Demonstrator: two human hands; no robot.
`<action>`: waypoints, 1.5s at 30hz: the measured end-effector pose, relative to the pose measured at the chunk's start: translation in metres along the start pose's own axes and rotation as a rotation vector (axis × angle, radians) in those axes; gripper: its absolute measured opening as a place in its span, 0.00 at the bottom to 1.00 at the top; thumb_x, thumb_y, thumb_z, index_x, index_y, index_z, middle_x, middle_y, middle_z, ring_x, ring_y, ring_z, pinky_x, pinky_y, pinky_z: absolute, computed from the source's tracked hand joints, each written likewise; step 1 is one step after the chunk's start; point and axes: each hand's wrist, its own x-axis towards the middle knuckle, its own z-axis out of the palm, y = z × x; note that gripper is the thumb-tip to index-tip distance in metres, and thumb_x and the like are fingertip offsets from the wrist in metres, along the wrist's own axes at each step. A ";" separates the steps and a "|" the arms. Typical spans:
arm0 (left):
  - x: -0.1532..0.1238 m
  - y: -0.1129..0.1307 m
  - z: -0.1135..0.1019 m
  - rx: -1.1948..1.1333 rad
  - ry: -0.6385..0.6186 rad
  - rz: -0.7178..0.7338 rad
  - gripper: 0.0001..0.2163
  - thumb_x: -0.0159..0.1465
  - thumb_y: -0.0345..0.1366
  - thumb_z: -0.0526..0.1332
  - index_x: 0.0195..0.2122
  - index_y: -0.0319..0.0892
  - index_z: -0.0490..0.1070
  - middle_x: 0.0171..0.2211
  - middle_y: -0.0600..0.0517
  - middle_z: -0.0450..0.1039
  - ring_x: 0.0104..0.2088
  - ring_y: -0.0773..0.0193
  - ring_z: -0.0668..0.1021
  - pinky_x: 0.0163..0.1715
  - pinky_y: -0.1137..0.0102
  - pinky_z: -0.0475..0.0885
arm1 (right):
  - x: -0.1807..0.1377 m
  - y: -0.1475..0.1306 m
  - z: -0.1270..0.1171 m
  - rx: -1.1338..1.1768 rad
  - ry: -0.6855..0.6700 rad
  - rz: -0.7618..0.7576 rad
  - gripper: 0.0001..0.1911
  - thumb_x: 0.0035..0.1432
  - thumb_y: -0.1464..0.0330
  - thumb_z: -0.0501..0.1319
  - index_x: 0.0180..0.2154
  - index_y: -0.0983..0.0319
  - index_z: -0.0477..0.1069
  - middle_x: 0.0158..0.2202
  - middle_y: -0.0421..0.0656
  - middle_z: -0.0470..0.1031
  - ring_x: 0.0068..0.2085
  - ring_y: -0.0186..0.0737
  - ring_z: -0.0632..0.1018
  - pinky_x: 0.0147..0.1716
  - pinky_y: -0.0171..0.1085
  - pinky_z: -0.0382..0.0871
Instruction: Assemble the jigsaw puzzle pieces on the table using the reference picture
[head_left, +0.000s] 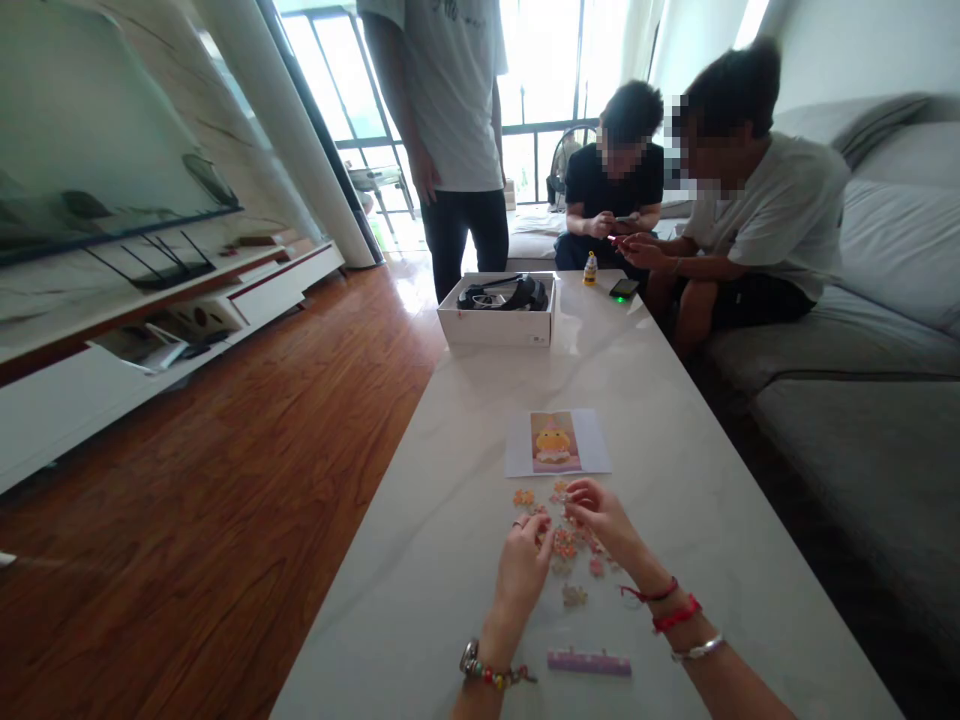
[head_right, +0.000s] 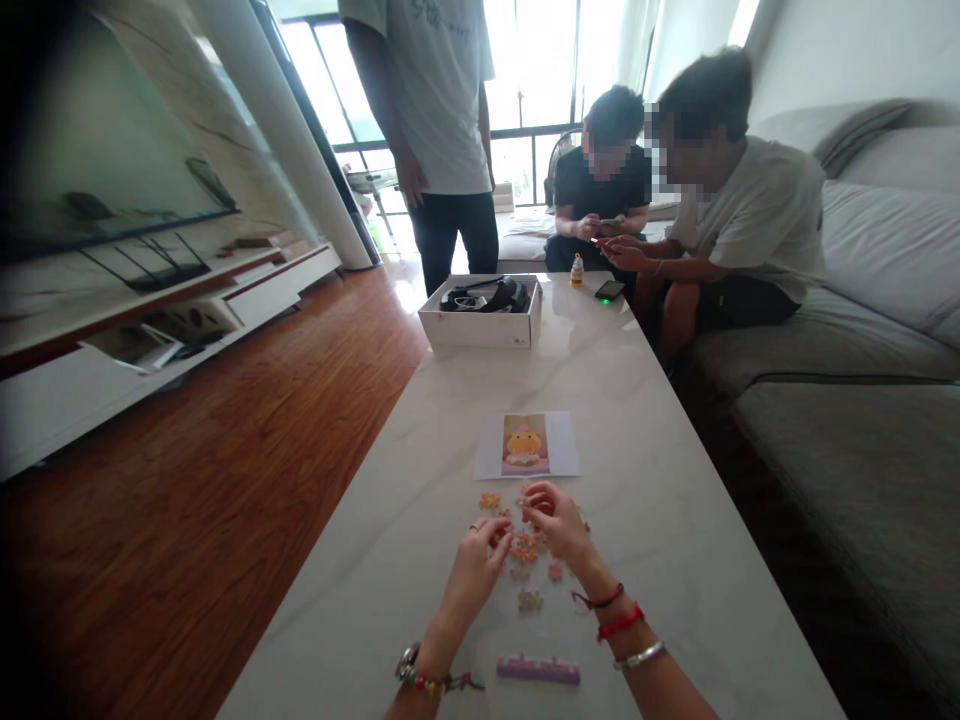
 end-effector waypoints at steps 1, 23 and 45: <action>0.001 0.004 -0.002 -0.057 0.003 0.014 0.11 0.57 0.36 0.51 0.37 0.41 0.69 0.35 0.47 0.69 0.35 0.64 0.72 0.38 0.68 0.66 | -0.005 -0.005 -0.003 0.096 0.004 0.029 0.12 0.45 0.65 0.60 0.34 0.62 0.65 0.26 0.39 0.70 0.27 0.35 0.73 0.24 0.33 0.65; 0.022 0.046 -0.006 -0.696 -0.098 -0.107 0.09 0.50 0.39 0.59 0.27 0.38 0.67 0.23 0.53 0.71 0.22 0.71 0.70 0.23 0.76 0.65 | -0.023 -0.043 -0.021 0.263 0.077 0.100 0.15 0.37 0.60 0.65 0.26 0.65 0.69 0.22 0.40 0.71 0.23 0.31 0.69 0.22 0.31 0.64; 0.010 0.050 -0.009 -0.736 -0.124 -0.055 0.13 0.52 0.40 0.59 0.36 0.39 0.67 0.30 0.50 0.72 0.29 0.68 0.73 0.28 0.75 0.67 | -0.040 -0.053 -0.022 0.283 0.038 0.123 0.13 0.38 0.64 0.65 0.27 0.64 0.70 0.20 0.38 0.71 0.22 0.31 0.70 0.23 0.32 0.64</action>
